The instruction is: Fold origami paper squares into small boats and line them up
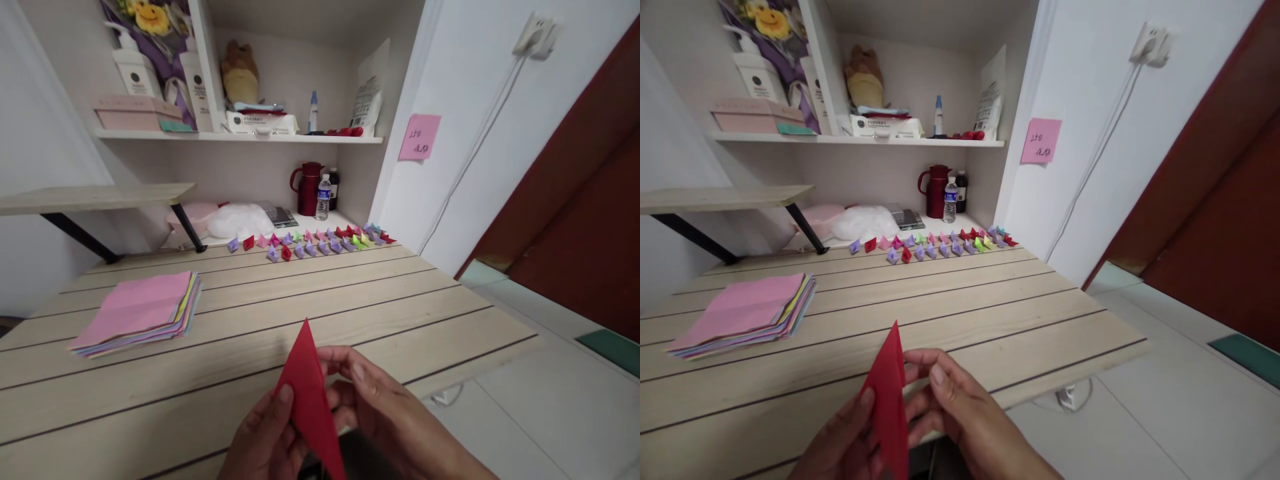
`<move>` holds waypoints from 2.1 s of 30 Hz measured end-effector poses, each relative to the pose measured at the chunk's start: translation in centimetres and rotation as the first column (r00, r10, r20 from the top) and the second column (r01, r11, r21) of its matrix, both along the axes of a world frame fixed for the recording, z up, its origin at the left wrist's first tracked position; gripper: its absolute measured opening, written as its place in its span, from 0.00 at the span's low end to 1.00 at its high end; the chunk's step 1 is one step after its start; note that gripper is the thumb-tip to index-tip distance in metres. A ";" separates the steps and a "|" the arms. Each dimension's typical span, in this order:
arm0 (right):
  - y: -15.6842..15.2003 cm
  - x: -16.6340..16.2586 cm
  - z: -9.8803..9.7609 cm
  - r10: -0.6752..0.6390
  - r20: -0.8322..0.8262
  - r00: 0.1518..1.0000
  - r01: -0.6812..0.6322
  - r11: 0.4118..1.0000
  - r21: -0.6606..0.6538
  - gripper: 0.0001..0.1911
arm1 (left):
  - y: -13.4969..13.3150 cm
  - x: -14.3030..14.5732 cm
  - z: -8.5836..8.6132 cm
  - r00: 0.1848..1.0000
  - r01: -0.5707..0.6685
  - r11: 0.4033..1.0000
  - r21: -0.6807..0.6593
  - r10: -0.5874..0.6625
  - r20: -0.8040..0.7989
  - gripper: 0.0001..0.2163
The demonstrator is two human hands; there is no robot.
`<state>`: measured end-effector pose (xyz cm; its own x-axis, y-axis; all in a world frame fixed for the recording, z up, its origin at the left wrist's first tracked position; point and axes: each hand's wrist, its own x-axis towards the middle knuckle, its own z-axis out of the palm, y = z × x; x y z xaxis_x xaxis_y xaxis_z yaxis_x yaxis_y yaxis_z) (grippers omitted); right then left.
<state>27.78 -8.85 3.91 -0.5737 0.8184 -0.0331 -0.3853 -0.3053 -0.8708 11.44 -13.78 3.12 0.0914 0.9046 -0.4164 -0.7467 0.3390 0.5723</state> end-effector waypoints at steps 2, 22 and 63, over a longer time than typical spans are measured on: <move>0.1 -0.4 -0.1 -0.009 -0.018 1.000 0.009 1.000 -0.005 0.21 | 0.7 0.1 -0.6 0.995 0.063 0.998 0.032 -0.065 0.071 0.18; 2.2 -1.7 -0.5 -0.099 -0.079 0.992 0.097 0.995 -0.028 0.22 | 2.6 -1.1 -3.6 0.888 0.240 0.964 0.117 -0.266 0.375 0.09; 2.7 -1.2 1.8 -0.081 0.196 0.977 0.064 0.993 0.094 0.34 | 2.5 0.3 -2.1 0.971 0.095 0.995 0.017 -0.096 0.219 0.20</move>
<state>26.63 -6.19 5.74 -0.5017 0.8624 -0.0675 -0.2196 -0.2025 -0.9543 11.74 -11.32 0.99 0.2658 0.8898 -0.3709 -0.8186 0.4115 0.4008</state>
